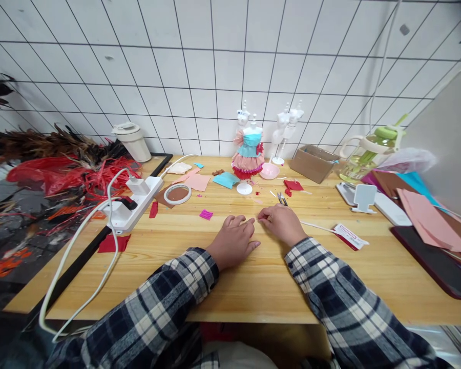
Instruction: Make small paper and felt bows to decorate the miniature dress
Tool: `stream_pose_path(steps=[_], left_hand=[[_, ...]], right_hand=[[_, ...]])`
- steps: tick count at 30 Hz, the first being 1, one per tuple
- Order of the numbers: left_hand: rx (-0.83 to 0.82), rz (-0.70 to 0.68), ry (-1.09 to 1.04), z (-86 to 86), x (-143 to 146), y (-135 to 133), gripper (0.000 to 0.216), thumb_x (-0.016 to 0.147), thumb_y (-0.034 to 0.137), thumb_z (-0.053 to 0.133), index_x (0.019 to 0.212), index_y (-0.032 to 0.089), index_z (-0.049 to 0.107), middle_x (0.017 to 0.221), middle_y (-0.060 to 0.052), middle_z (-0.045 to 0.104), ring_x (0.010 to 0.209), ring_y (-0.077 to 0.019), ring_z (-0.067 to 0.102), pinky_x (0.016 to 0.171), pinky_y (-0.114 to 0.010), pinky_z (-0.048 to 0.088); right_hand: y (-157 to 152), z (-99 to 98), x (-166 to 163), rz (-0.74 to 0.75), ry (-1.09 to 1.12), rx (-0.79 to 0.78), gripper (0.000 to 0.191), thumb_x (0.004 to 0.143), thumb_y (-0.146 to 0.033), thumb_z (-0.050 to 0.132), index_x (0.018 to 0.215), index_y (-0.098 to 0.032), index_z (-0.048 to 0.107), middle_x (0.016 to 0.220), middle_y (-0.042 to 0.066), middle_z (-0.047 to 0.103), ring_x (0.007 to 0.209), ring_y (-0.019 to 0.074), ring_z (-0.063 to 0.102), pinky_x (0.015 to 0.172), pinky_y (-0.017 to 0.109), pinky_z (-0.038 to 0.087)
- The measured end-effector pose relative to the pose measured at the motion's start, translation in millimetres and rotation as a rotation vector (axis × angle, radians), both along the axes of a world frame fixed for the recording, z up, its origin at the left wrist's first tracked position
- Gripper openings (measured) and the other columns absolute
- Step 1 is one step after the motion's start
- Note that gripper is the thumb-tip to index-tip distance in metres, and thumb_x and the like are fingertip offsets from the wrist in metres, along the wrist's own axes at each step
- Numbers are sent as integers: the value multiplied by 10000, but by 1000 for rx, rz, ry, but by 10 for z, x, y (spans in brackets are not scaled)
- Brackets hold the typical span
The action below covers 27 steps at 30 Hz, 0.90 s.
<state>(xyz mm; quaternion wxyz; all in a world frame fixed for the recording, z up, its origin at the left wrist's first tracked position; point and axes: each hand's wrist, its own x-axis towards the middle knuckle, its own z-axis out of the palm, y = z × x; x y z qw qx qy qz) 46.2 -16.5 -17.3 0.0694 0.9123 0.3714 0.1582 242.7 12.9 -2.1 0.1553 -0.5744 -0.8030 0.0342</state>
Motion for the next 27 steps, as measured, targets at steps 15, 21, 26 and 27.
stream_pose_path(steps=[15, 21, 26, 27], left_hand=[[26, 55, 45, 33, -28, -75, 244, 873, 408, 543, 997, 198, 544, 1523, -74, 373, 1311, -329, 361, 1026, -521, 281], [15, -11, 109, 60, 26, -53, 253, 917, 406, 467, 1004, 193, 572, 1427, -70, 505, 1258, -322, 419, 998, -519, 289], [-14, -16, 91, 65, 14, -41, 285, 905, 409, 492, 1039, 177, 591, 1382, -94, 542, 1237, -318, 439, 1013, -510, 280], [-37, -7, 72, 57, 1, -40, 285, 905, 404, 494, 1053, 180, 589, 1374, -97, 546, 1250, -316, 432, 1014, -510, 283]], right_hand=[[-59, 47, 95, -66, -7, -89, 149, 857, -280, 582, 880, -263, 728, 890, 15, 696, 883, 169, 605, 728, 259, 397], [-45, -17, 27, -55, -23, -64, 150, 855, -295, 577, 873, -267, 724, 900, 11, 707, 883, 184, 614, 712, 272, 394], [-5, -7, 203, -67, -23, -80, 157, 839, -302, 590, 853, -277, 744, 894, 9, 712, 880, 191, 617, 689, 274, 391], [1, 2, 249, -86, -15, -79, 160, 837, -302, 590, 850, -278, 748, 898, 8, 713, 877, 191, 618, 683, 274, 392]])
